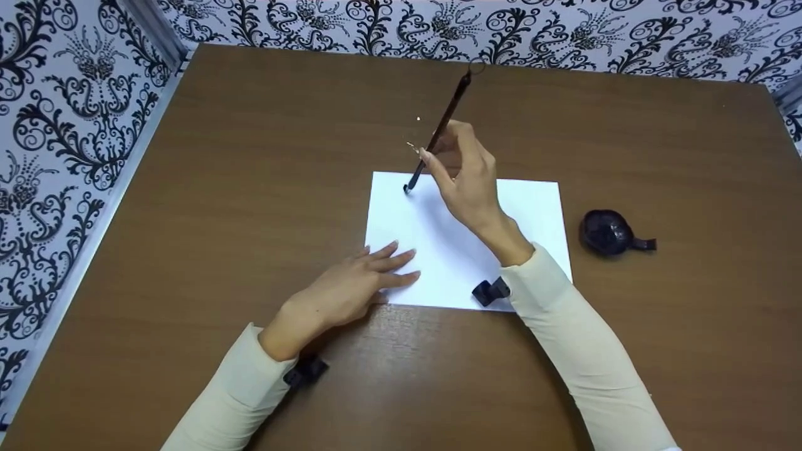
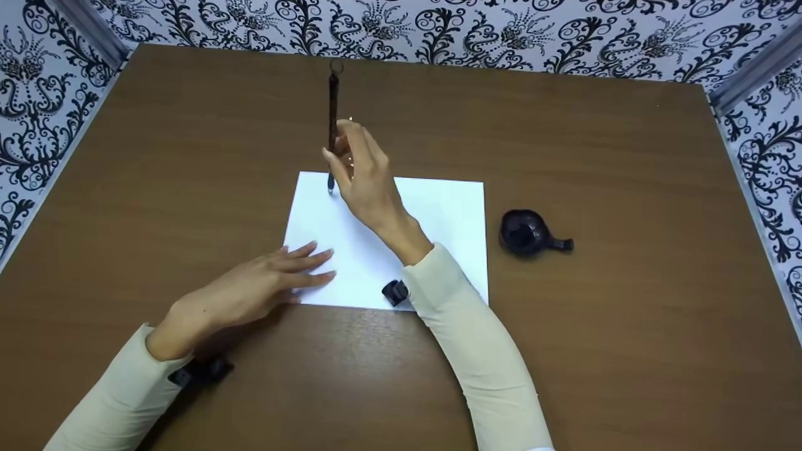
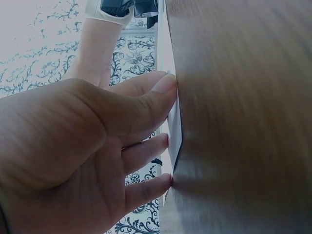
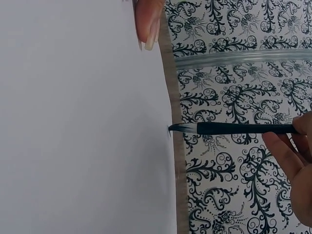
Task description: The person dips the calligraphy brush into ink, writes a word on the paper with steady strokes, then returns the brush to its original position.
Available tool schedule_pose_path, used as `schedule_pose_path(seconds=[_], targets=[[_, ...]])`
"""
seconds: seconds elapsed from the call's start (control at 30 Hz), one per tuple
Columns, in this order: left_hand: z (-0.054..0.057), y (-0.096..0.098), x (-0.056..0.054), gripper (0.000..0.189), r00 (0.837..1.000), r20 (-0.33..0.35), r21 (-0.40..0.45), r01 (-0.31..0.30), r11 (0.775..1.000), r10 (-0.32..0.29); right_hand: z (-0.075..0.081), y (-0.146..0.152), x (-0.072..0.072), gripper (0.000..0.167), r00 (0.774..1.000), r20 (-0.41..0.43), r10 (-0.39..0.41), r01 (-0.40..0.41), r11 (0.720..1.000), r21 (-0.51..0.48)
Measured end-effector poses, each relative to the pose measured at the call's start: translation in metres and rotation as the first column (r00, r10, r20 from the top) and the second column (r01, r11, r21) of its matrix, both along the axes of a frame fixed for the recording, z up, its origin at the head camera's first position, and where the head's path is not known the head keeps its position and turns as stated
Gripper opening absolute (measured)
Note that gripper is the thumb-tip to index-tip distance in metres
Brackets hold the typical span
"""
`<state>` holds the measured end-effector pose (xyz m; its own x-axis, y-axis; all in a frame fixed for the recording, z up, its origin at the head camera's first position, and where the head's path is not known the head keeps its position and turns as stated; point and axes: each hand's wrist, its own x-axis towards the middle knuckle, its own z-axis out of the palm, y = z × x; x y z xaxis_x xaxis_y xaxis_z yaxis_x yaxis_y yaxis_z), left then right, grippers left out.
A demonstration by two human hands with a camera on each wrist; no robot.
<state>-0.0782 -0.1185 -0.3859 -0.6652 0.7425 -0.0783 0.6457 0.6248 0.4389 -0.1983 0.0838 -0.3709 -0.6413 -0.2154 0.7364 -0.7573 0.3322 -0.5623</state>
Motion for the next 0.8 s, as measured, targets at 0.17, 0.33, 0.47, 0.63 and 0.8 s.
schedule_pose_path(seconds=[0.17,0.33,0.47,0.63,0.8], targets=[[-0.0004,-0.0003,0.0002,0.058,1.000,-0.007,0.003,0.001,1.000,-0.001,0.0010,-0.0006,0.0016,0.028,1.000,-0.002,0.009,-0.009,1.000,0.015],[0.0003,0.0000,0.0005,0.056,1.000,-0.002,0.008,0.000,1.000,0.000,0.0031,-0.0008,0.0038,0.029,1.000,0.011,0.025,-0.026,0.999,0.029],[0.0011,0.0004,0.0005,0.055,1.000,0.008,0.006,-0.002,1.000,0.002,0.0037,-0.0010,0.0046,0.029,0.999,0.007,0.043,-0.043,0.997,0.056],[0.0013,0.0004,0.0005,0.056,1.000,0.011,0.006,-0.004,1.000,0.004,0.0043,-0.0017,0.0065,0.029,0.998,0.000,0.055,-0.055,0.995,0.085],[0.0007,0.0002,0.0003,0.056,1.000,-0.010,0.011,0.006,1.000,-0.005,0.0052,-0.0035,0.0086,0.030,0.998,-0.007,0.063,-0.062,0.994,0.085]])
